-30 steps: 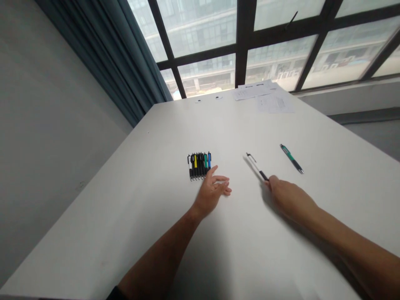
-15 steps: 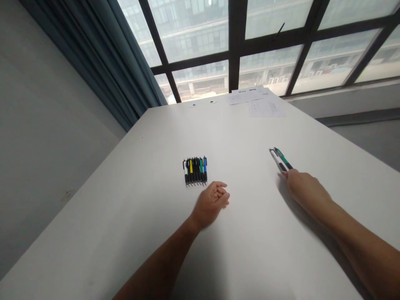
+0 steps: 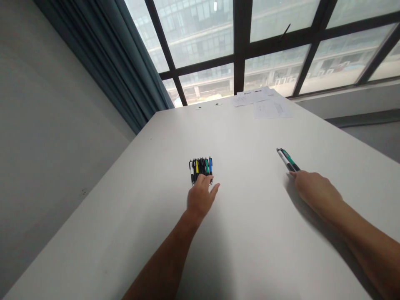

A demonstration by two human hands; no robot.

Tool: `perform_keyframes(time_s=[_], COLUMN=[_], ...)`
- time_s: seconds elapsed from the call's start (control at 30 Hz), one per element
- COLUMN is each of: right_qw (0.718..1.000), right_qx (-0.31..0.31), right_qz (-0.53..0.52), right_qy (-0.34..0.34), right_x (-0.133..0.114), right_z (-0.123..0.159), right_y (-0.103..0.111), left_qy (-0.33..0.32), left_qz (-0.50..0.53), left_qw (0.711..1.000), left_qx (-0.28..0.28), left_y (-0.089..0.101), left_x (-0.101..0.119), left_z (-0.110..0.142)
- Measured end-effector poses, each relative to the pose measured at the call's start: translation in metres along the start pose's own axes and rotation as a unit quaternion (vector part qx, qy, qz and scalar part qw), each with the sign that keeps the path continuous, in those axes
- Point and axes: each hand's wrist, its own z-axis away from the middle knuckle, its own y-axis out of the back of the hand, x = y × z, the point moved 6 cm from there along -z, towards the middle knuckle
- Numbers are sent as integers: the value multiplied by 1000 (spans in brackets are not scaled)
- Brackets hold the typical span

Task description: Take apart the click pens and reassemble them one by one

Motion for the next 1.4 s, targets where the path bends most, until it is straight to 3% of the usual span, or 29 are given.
perform_keyframes(time_s=[0.3,0.53,0.77,0.93,1.27,1.4], right_qw=[998,996,987,983,973,966], right_qx=[20,33,31,20,46,63], right_qz=[26,48,59,29,13,10], right_qy=[52,72,147,179,228,251], right_x=[-3,-19,-51,-59,-70,-74], right_z=[7,8,28,34,40,46], right_y=[3,-6,-13,-18,-28,-28], left_qy=[5,-69,-104,-124,-67,-77], left_qz=[-86,-72,11,-56,-131,-141], left_qw=[995,995,995,990,987,986], left_qx=[-42,14,7,20,57,52], left_y=[-4,1,-2,-2,6,3], left_x=[-1,3,3,6,6,9], left_z=[-2,-2,-5,-4,-5,-5])
